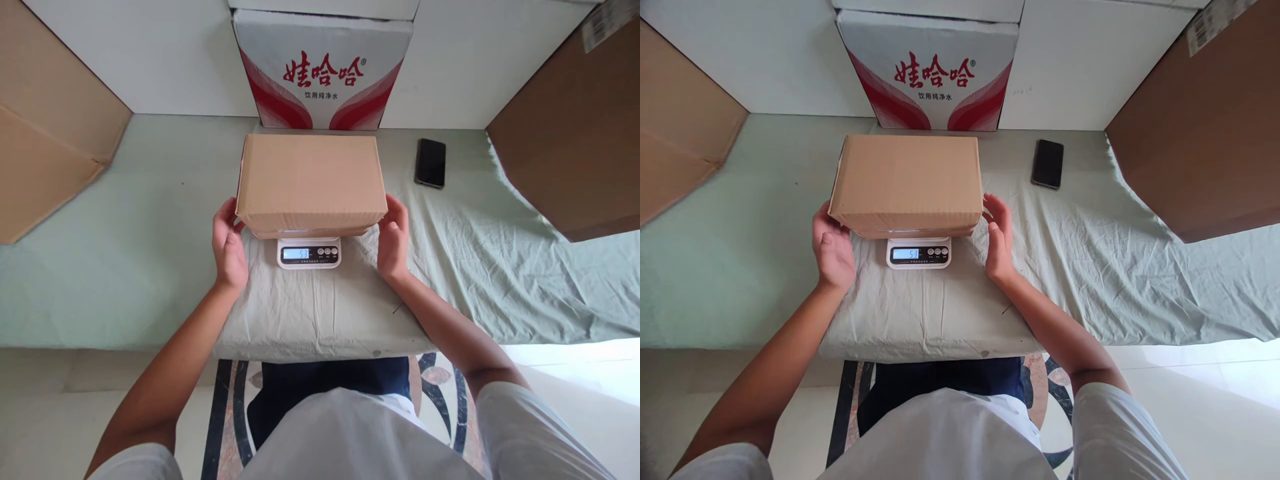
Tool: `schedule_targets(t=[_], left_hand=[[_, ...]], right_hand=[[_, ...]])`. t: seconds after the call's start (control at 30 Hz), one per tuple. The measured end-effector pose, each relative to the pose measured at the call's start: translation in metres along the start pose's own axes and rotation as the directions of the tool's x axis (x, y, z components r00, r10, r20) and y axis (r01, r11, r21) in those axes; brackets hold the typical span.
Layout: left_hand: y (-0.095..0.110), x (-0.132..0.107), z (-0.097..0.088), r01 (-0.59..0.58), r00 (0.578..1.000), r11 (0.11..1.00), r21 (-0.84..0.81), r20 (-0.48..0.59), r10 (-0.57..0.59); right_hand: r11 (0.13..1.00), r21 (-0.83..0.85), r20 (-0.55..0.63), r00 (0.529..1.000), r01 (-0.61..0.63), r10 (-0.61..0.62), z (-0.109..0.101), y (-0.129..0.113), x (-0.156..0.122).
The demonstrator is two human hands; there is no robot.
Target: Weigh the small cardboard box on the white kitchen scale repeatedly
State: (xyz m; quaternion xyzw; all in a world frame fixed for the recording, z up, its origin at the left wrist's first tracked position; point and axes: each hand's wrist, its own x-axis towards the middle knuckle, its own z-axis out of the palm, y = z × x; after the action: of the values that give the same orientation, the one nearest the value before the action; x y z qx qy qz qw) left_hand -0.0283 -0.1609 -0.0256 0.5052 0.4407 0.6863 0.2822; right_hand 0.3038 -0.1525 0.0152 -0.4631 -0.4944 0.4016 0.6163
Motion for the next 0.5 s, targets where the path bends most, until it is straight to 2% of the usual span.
schedule_targets(t=[0.23, 0.5], left_hand=[[0.006, -0.002, 0.005, -0.014, 1.0, 0.999, -0.045, 0.025, 0.015], [0.015, -0.009, 0.01, 0.016, 0.997, 1.0, -0.018, 0.079, -0.014]], right_hand=[[0.998, 0.058, 0.118, 0.993, 0.018, -0.025, 0.002, 0.002, -0.005], [0.995, 0.082, 0.211, 0.977, -0.055, 0.036, 0.008, -0.02, -0.011]])
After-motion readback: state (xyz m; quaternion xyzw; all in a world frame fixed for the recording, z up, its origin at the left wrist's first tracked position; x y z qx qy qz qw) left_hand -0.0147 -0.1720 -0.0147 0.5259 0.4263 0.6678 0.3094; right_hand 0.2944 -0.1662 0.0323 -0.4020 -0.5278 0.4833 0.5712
